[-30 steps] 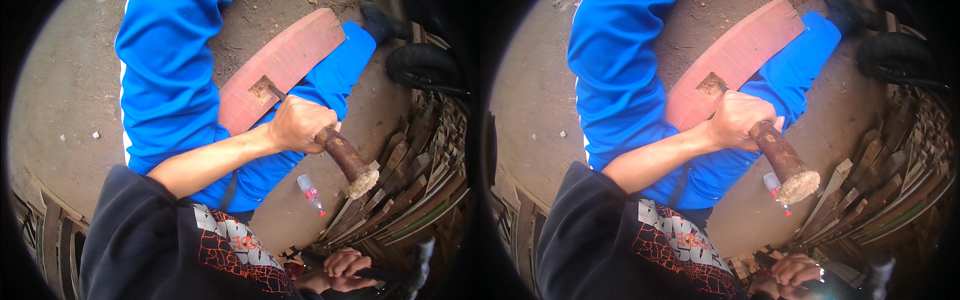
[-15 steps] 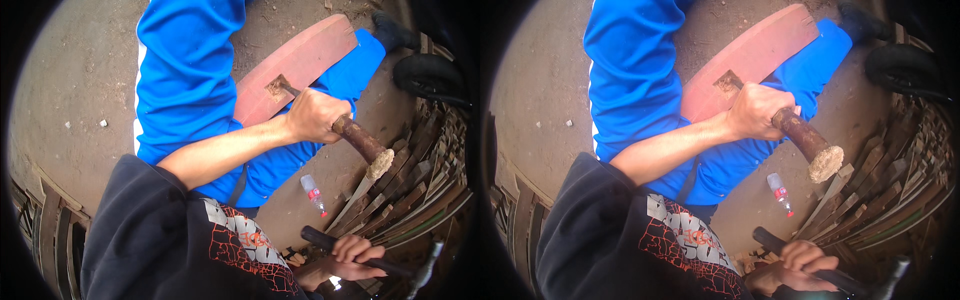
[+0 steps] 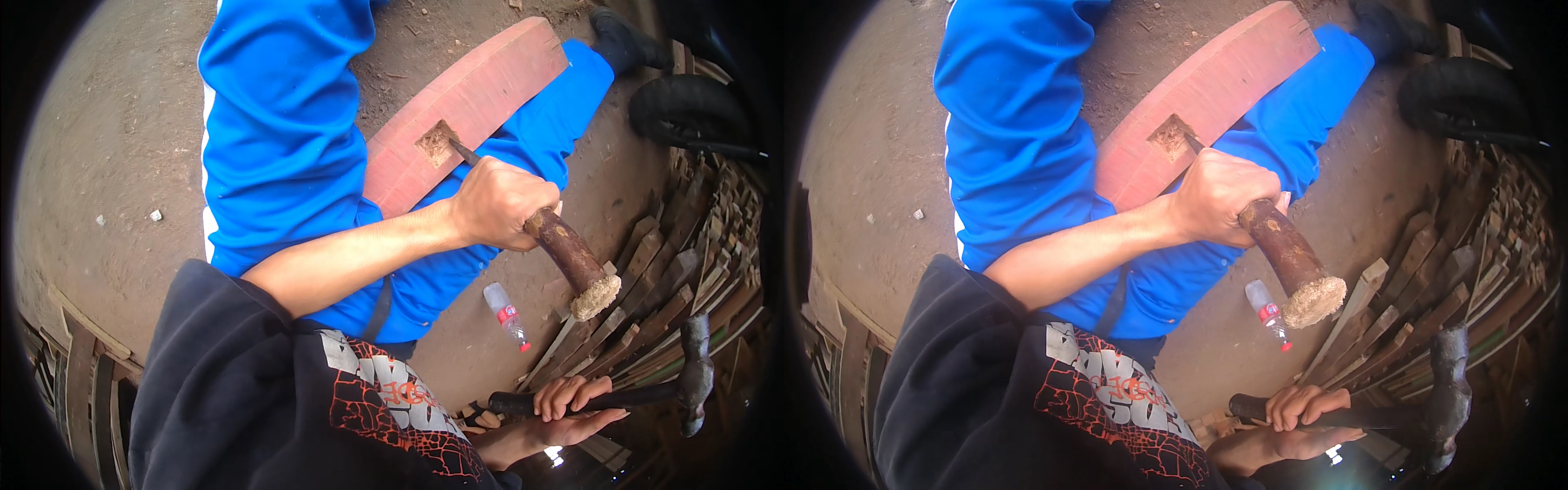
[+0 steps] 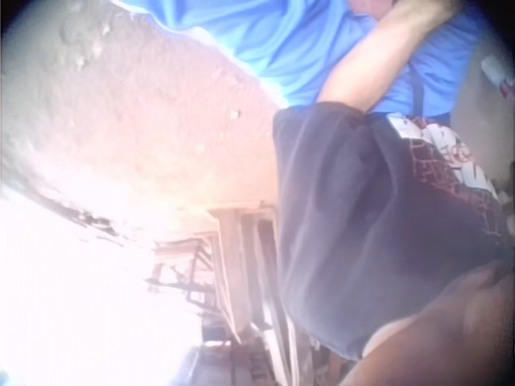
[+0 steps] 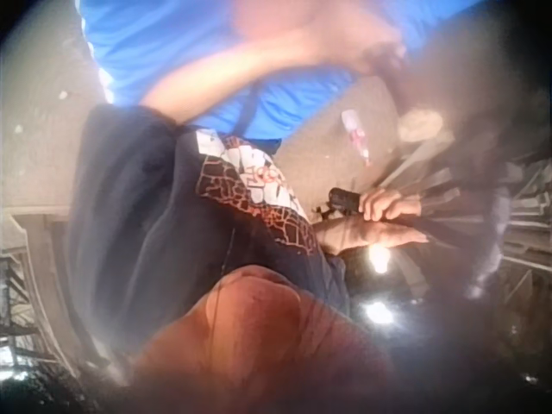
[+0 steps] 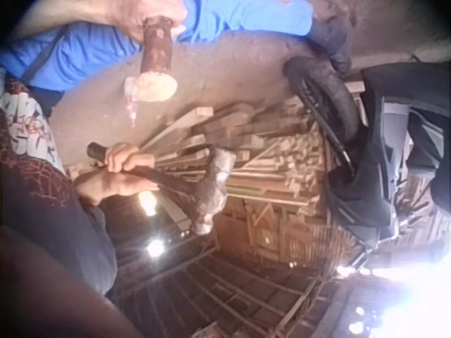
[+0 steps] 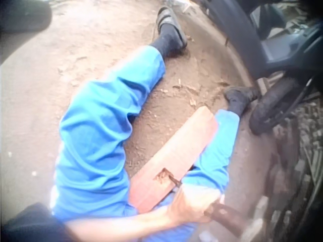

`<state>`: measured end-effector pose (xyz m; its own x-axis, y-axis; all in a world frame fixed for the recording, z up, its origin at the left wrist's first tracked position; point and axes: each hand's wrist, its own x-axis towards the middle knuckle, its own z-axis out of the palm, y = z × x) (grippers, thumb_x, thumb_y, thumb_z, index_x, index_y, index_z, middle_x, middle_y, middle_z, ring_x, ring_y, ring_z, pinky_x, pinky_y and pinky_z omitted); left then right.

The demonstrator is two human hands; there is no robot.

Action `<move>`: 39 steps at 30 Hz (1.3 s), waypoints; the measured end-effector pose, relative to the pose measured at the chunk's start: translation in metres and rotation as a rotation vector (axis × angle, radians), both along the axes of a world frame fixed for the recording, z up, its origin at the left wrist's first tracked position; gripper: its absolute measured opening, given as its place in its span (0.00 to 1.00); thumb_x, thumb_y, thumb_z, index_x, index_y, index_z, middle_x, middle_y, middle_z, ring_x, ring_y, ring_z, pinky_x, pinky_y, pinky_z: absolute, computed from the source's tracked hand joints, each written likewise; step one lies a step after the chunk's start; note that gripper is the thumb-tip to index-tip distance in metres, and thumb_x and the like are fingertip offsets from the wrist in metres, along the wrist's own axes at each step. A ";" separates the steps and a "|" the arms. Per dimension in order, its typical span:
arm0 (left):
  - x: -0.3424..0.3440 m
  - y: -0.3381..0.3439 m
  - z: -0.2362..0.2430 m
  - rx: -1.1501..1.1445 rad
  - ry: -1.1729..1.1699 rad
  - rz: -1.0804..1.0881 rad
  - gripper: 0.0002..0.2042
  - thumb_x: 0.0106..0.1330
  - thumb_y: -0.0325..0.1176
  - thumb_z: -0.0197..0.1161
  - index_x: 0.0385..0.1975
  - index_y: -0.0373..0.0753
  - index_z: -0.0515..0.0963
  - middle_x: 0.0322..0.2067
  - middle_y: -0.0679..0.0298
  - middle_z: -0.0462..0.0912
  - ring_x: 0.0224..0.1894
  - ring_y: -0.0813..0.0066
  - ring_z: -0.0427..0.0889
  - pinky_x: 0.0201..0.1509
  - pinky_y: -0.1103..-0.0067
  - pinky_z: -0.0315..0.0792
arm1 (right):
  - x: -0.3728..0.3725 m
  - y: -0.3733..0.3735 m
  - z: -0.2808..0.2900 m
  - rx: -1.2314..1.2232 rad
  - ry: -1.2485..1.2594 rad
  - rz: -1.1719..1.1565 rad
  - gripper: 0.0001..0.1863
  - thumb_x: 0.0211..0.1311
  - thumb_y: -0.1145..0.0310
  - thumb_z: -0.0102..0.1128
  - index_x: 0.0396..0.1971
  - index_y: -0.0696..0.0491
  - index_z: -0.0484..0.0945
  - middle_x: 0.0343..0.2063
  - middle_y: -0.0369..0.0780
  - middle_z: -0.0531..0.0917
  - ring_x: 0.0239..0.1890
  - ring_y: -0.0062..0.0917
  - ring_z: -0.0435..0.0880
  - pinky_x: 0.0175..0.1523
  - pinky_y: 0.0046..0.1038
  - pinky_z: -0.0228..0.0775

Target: The person sits on the ground and uses a chisel and hammer to carve a rectangular recess into a red-painted wooden plank. They repeatedly strike the chisel to remove wood chips and occasionally clear debris from the carved area.

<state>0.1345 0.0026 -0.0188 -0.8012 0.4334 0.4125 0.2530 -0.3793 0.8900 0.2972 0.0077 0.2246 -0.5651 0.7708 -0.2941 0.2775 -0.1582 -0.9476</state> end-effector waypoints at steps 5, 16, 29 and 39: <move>-0.005 -0.002 0.002 0.009 0.039 0.007 0.10 0.44 0.30 0.68 0.17 0.43 0.70 0.13 0.64 0.71 0.16 0.64 0.75 0.18 0.70 0.66 | 0.006 -0.001 0.000 -0.009 0.027 0.075 0.32 0.71 0.36 0.35 0.22 0.52 0.58 0.05 0.35 0.61 0.02 0.18 0.56 0.04 0.22 0.53; -0.009 0.001 -0.007 0.013 0.049 0.028 0.09 0.45 0.32 0.68 0.19 0.44 0.71 0.13 0.66 0.72 0.16 0.65 0.76 0.18 0.71 0.68 | -0.003 -0.053 -0.007 -0.024 -0.516 -0.020 0.32 0.70 0.34 0.31 0.24 0.50 0.58 0.06 0.32 0.57 0.05 0.17 0.55 0.08 0.23 0.45; -0.011 0.007 -0.012 -0.028 0.007 0.090 0.09 0.46 0.34 0.67 0.17 0.45 0.72 0.12 0.65 0.72 0.15 0.63 0.76 0.19 0.69 0.69 | -0.016 -0.037 -0.020 -0.243 -0.188 -0.093 0.35 0.69 0.32 0.31 0.22 0.53 0.59 0.06 0.36 0.59 0.04 0.18 0.51 0.09 0.22 0.48; -0.007 -0.001 0.012 0.073 -0.028 -0.007 0.10 0.42 0.32 0.68 0.17 0.44 0.71 0.13 0.65 0.71 0.16 0.63 0.76 0.19 0.69 0.67 | 0.014 -0.025 -0.016 -0.173 -0.159 -0.110 0.35 0.69 0.33 0.31 0.22 0.53 0.59 0.07 0.34 0.58 0.05 0.17 0.52 0.08 0.22 0.49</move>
<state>0.1280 0.0016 -0.0072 -0.8100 0.4082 0.4210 0.2259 -0.4454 0.8664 0.3112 -0.0169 0.2087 -0.4164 0.7559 -0.5052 0.3929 -0.3515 -0.8498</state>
